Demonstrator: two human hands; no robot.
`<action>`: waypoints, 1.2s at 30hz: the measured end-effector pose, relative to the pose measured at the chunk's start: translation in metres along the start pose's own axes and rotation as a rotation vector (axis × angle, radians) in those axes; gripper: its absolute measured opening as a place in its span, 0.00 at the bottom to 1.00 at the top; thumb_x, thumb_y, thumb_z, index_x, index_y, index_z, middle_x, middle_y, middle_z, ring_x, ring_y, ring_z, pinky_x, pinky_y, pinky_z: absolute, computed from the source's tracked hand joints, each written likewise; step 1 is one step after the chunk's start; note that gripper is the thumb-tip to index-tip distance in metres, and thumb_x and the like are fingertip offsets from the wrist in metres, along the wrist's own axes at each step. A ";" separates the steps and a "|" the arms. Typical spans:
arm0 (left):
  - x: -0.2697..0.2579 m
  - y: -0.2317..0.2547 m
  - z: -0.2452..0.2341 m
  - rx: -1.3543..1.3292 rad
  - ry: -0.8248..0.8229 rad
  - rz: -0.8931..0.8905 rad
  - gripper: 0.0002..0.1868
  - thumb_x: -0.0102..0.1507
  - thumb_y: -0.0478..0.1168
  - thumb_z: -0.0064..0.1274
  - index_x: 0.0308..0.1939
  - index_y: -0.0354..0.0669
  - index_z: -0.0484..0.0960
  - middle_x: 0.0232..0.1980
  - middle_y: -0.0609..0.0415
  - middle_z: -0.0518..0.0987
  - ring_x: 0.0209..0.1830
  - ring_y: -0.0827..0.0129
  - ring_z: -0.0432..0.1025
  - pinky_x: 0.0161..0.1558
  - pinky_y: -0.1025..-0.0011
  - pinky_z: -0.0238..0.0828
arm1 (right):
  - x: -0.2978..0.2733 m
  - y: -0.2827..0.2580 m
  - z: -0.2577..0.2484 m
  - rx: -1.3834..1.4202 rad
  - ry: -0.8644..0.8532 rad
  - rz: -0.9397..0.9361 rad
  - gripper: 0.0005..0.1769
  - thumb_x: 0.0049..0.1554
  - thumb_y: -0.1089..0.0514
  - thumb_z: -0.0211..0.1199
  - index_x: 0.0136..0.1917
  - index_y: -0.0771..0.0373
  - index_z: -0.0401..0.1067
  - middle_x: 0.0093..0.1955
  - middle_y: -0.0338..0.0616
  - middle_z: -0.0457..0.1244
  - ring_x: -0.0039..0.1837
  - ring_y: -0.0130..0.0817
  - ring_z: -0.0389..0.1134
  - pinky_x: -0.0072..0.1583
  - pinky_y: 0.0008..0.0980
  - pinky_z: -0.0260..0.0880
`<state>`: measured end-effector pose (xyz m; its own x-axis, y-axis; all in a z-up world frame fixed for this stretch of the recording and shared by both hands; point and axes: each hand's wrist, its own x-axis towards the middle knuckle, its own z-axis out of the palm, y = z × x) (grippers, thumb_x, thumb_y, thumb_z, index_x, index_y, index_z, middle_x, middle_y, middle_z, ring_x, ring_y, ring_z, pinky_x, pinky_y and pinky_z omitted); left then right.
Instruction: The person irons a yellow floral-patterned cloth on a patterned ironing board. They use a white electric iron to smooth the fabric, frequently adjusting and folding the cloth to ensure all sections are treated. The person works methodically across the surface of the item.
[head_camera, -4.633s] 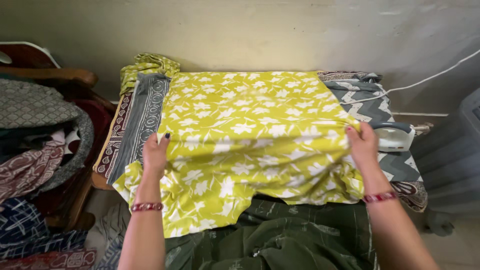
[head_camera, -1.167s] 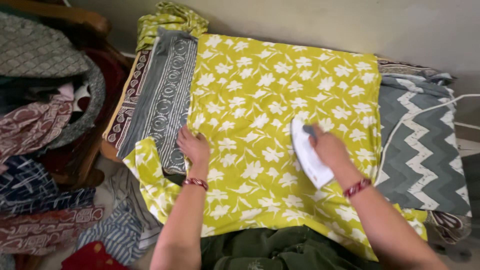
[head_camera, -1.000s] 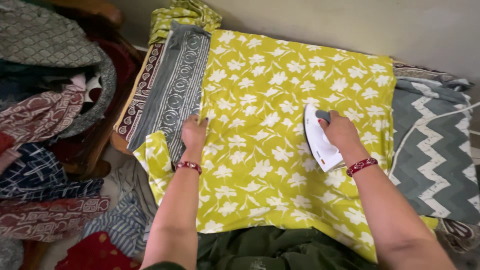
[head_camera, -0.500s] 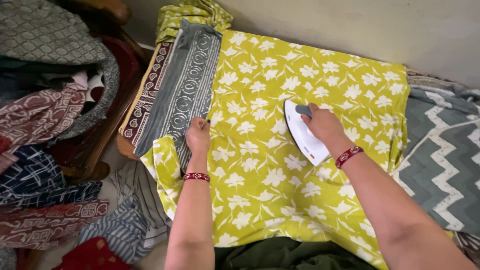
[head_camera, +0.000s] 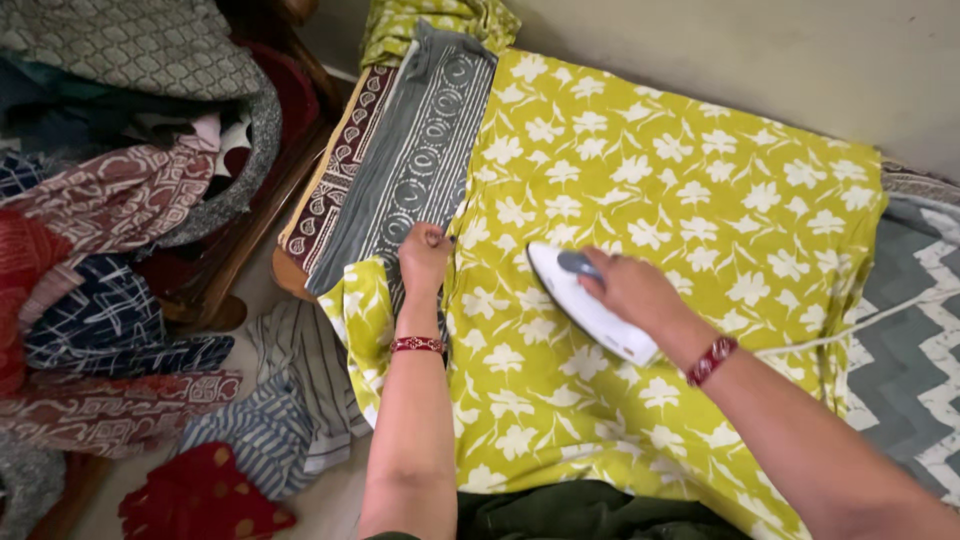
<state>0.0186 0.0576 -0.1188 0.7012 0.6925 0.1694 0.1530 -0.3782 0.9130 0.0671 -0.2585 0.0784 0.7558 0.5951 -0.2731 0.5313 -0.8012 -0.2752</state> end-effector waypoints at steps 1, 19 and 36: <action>0.000 0.006 -0.007 -0.031 -0.052 -0.036 0.10 0.55 0.34 0.64 0.39 0.37 0.82 0.31 0.53 0.82 0.29 0.72 0.75 0.35 0.71 0.73 | 0.010 0.001 -0.003 -0.015 0.044 -0.014 0.24 0.61 0.42 0.54 0.68 0.50 0.65 0.46 0.55 0.70 0.47 0.56 0.72 0.49 0.53 0.73; -0.092 0.032 -0.105 0.140 -0.521 -0.392 0.27 0.49 0.36 0.69 0.48 0.41 0.73 0.27 0.53 0.80 0.23 0.67 0.76 0.28 0.66 0.72 | 0.014 -0.075 0.035 -0.018 -0.022 -0.417 0.27 0.58 0.42 0.59 0.68 0.51 0.66 0.44 0.56 0.69 0.47 0.56 0.71 0.49 0.52 0.72; -0.081 0.008 -0.109 0.266 -0.149 -0.122 0.15 0.54 0.33 0.65 0.44 0.39 0.81 0.35 0.46 0.83 0.34 0.61 0.77 0.38 0.67 0.72 | 0.010 -0.101 0.046 -0.015 0.014 -0.429 0.30 0.57 0.42 0.61 0.70 0.51 0.67 0.44 0.51 0.69 0.47 0.53 0.71 0.49 0.50 0.71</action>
<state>-0.1132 0.0654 -0.0851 0.7578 0.6524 -0.0093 0.4049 -0.4590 0.7909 0.0034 -0.1690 0.0607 0.4699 0.8739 -0.1246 0.8042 -0.4820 -0.3476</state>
